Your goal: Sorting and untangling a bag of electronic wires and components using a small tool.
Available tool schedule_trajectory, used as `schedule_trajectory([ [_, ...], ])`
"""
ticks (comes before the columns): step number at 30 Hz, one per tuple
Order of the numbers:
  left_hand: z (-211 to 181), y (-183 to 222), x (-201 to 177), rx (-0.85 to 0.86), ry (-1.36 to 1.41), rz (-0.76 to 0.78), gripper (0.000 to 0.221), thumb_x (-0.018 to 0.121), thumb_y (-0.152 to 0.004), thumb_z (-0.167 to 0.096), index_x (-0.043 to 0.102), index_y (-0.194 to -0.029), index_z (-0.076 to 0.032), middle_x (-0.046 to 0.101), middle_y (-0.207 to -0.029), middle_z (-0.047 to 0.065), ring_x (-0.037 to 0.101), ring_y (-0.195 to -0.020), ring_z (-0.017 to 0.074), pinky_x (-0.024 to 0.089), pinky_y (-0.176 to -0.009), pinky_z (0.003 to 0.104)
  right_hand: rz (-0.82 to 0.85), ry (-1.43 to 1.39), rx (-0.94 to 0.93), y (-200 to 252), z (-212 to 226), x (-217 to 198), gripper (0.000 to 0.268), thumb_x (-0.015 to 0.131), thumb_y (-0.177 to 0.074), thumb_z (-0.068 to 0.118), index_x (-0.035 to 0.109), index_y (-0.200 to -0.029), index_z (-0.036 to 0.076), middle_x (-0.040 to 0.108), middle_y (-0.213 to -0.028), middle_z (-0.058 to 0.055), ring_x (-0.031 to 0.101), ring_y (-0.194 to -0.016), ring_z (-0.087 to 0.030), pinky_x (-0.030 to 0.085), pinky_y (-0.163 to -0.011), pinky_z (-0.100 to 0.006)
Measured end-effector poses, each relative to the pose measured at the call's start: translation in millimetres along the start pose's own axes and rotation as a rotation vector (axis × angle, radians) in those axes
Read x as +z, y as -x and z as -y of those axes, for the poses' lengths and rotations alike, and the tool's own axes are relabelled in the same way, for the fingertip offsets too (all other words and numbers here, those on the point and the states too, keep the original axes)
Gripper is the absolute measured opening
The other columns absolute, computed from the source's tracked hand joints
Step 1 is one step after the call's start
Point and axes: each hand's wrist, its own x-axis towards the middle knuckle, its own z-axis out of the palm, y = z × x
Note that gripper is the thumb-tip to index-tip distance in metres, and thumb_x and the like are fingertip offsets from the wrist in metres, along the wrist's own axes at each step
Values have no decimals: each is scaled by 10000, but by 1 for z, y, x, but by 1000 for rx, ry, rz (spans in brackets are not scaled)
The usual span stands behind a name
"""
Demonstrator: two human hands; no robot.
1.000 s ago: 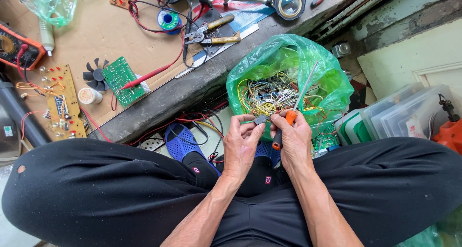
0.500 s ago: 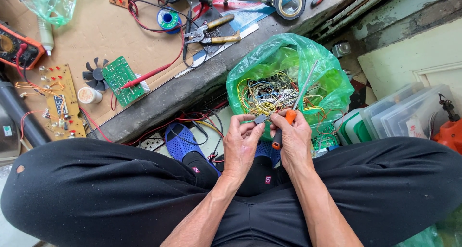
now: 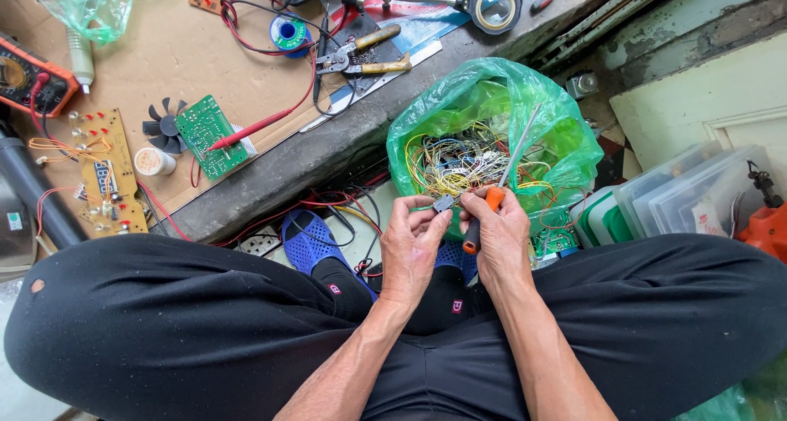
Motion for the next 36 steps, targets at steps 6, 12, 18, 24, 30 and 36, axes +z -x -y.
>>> schedule_trajectory([
  [6,3,0,0,7,-2,-8,373,868,-982,-199,674,-1271,-65,863,-1027,193,842,-902,181,711,-847,322,-2,3,3,1,0,2,243,863,-876,5,672,-1023,32,672,-812,-101,692,-643,-139,565,-523,-232],
  [12,1,3,-1,32,20,-12,364,857,-995,-202,669,-1279,-74,856,-1060,216,843,-910,189,701,-837,306,6,27,-13,2,0,3,241,860,-882,18,668,-1025,48,677,-837,-94,684,-665,-135,566,-546,-233],
  [18,9,1,0,38,54,-22,384,865,-987,-205,671,-1295,-84,850,-1075,210,832,-917,177,692,-842,294,29,35,-36,1,-3,1,241,846,-898,3,662,-1046,48,666,-845,-94,680,-679,-139,562,-551,-242],
  [24,10,2,0,31,53,-28,370,860,-996,-205,676,-1299,-102,851,-1081,196,837,-928,171,689,-848,288,18,15,-50,1,-8,0,247,849,-896,-12,658,-1047,35,664,-839,-107,679,-677,-146,565,-538,-246],
  [30,13,1,-2,28,10,-33,364,861,-997,-233,681,-1291,-116,851,-1073,186,827,-920,163,690,-841,297,15,9,-51,3,-8,3,240,844,-892,-13,653,-1030,31,648,-818,-101,671,-680,-149,552,-540,-245],
  [36,11,3,-3,3,45,-25,370,873,-987,-229,688,-1284,-107,851,-1084,199,831,-932,166,686,-853,293,13,16,-66,4,-7,4,242,846,-894,-11,658,-1040,29,655,-826,-103,675,-687,-148,558,-541,-246],
])
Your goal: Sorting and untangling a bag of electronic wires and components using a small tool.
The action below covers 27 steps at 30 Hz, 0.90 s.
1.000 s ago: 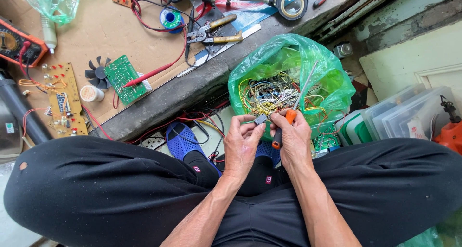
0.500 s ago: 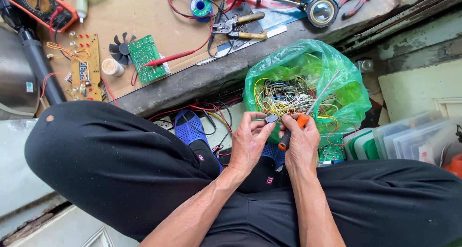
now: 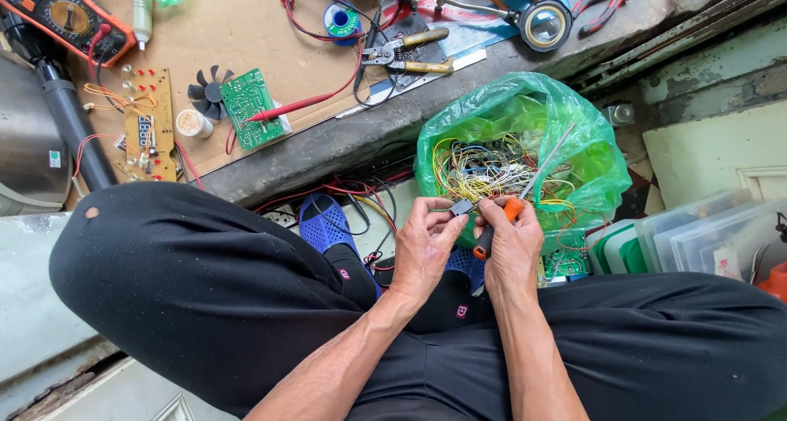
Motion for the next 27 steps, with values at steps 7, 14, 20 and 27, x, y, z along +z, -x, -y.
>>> schedule_trajectory([
  [7,-3,0,0,3,-31,-8,368,884,-980,-250,694,-1256,-99,855,-1073,201,829,-926,166,690,-837,291,19,7,-1,-2,-4,-1,234,850,-912,6,665,-1056,23,655,-813,-107,683,-687,-152,571,-549,-246],
  [14,-8,3,7,0,-50,20,369,914,-945,-233,703,-1193,-60,859,-1075,230,854,-953,209,707,-832,300,23,1,5,5,3,-4,228,847,-926,18,669,-1069,9,642,-792,-112,675,-651,-153,579,-536,-259],
  [20,-12,6,7,1,-32,30,386,940,-915,-242,707,-1151,-45,859,-1052,232,859,-944,212,716,-828,304,45,11,13,4,3,-7,227,863,-933,44,686,-1073,18,640,-812,-97,670,-649,-152,569,-529,-265],
  [27,-10,4,0,23,19,6,370,914,-941,-211,704,-1194,-41,855,-1065,245,861,-957,220,717,-844,308,93,-42,37,0,-5,-6,226,864,-936,37,682,-1069,20,640,-822,-102,672,-645,-172,541,-521,-271],
])
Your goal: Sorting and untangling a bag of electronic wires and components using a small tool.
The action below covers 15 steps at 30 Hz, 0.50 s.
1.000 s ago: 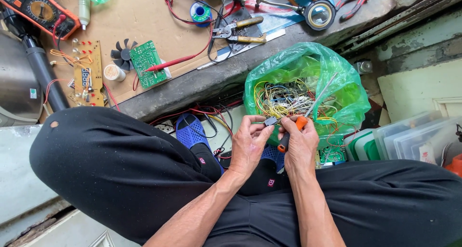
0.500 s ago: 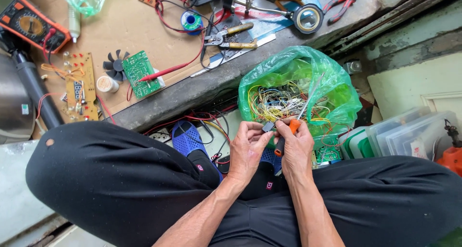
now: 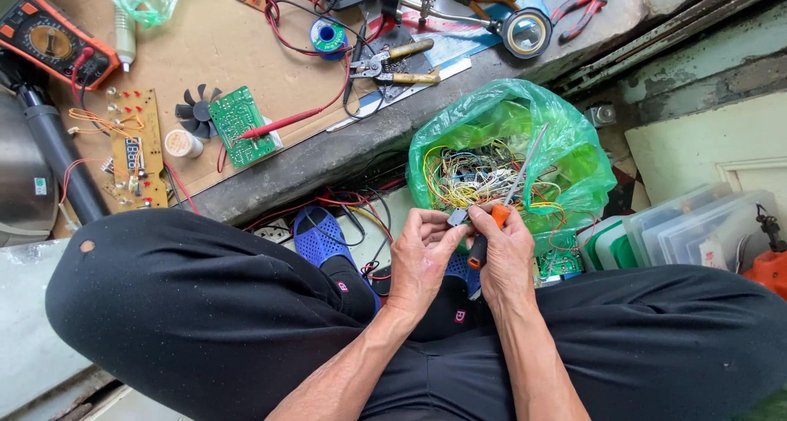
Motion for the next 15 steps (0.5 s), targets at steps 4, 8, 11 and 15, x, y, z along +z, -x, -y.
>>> schedule_trajectory([
  [4,-5,-5,-11,-6,67,-31,353,878,-962,-172,712,-1252,-59,853,-1089,218,836,-967,179,709,-881,318,11,74,-2,9,-3,10,217,862,-932,38,690,-1062,14,660,-785,-100,683,-634,-176,542,-497,-261],
  [8,-13,-7,-26,-100,219,-70,414,817,-996,-165,716,-1381,-50,850,-1189,205,799,-1018,153,687,-937,307,58,132,3,17,-4,26,201,849,-943,52,686,-1054,18,650,-715,-110,652,-562,-167,517,-459,-260],
  [11,-19,-6,-37,-126,277,-140,432,786,-1010,-145,717,-1417,-16,846,-1196,218,795,-1033,175,683,-967,322,65,311,-35,33,20,39,166,824,-974,97,708,-1078,42,662,-632,-130,621,-459,-164,480,-384,-256],
  [15,-26,-8,-56,-136,326,-240,451,750,-1022,-135,724,-1446,16,833,-1195,244,787,-1013,189,686,-972,320,87,535,-239,44,54,51,130,778,-1034,80,787,-1163,89,677,-586,-136,625,-424,-151,478,-388,-238],
])
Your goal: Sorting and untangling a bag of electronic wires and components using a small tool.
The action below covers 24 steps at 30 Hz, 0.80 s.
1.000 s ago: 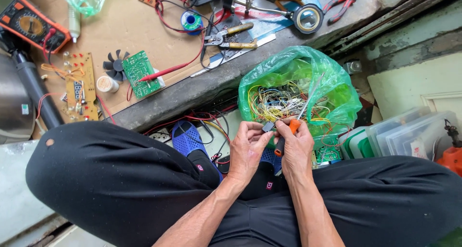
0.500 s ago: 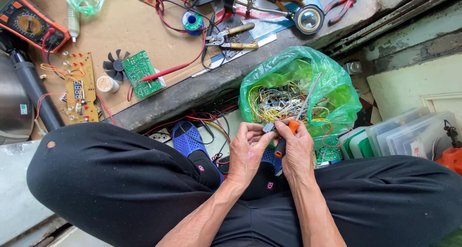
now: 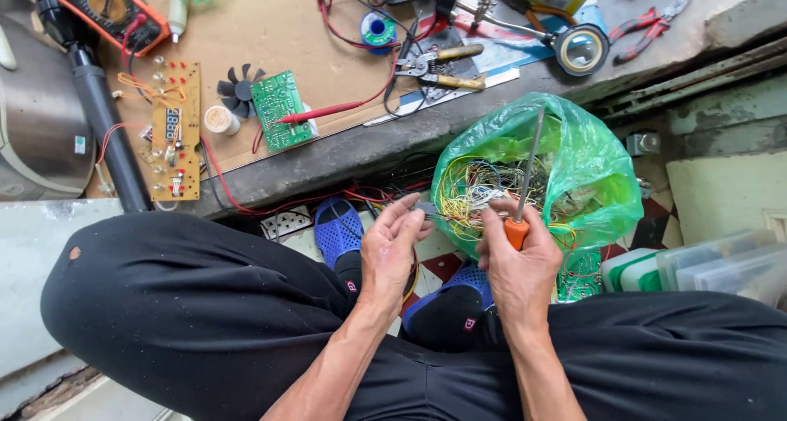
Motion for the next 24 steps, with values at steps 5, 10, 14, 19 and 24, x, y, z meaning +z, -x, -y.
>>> schedule_trajectory([
  [5,-9,-7,-4,74,-65,-16,409,737,-1034,-135,770,-1425,-18,858,-1136,226,798,-967,159,693,-936,294,272,-42,47,-20,-19,21,216,814,-988,126,823,-1202,110,646,-516,-169,580,-361,-181,469,-363,-258],
  [10,-3,-12,-7,64,-75,-21,398,742,-1038,-142,783,-1416,-26,862,-1100,230,794,-942,157,693,-920,297,399,-126,191,-26,-36,28,180,769,-1018,141,786,-1178,58,605,-480,-217,513,-278,-225,408,-321,-288],
  [14,0,-16,-2,49,-56,-18,402,735,-1040,-149,776,-1414,-8,856,-1122,232,795,-940,159,698,-919,301,407,-177,156,-29,-46,29,183,754,-994,34,752,-1175,5,636,-521,-224,528,-320,-206,426,-364,-287],
  [19,5,-18,-2,38,-61,27,407,708,-1063,-151,749,-1438,1,844,-1131,237,789,-968,175,696,-941,330,372,-223,164,-31,-53,30,153,741,-994,-6,731,-1147,-15,638,-527,-218,516,-326,-191,424,-362,-280],
  [24,2,-21,-8,52,-161,130,414,739,-1057,-184,720,-1435,-15,848,-1078,251,834,-970,236,711,-926,362,340,-232,161,-36,-45,24,158,748,-998,10,733,-1155,0,643,-536,-196,509,-337,-168,417,-362,-267],
])
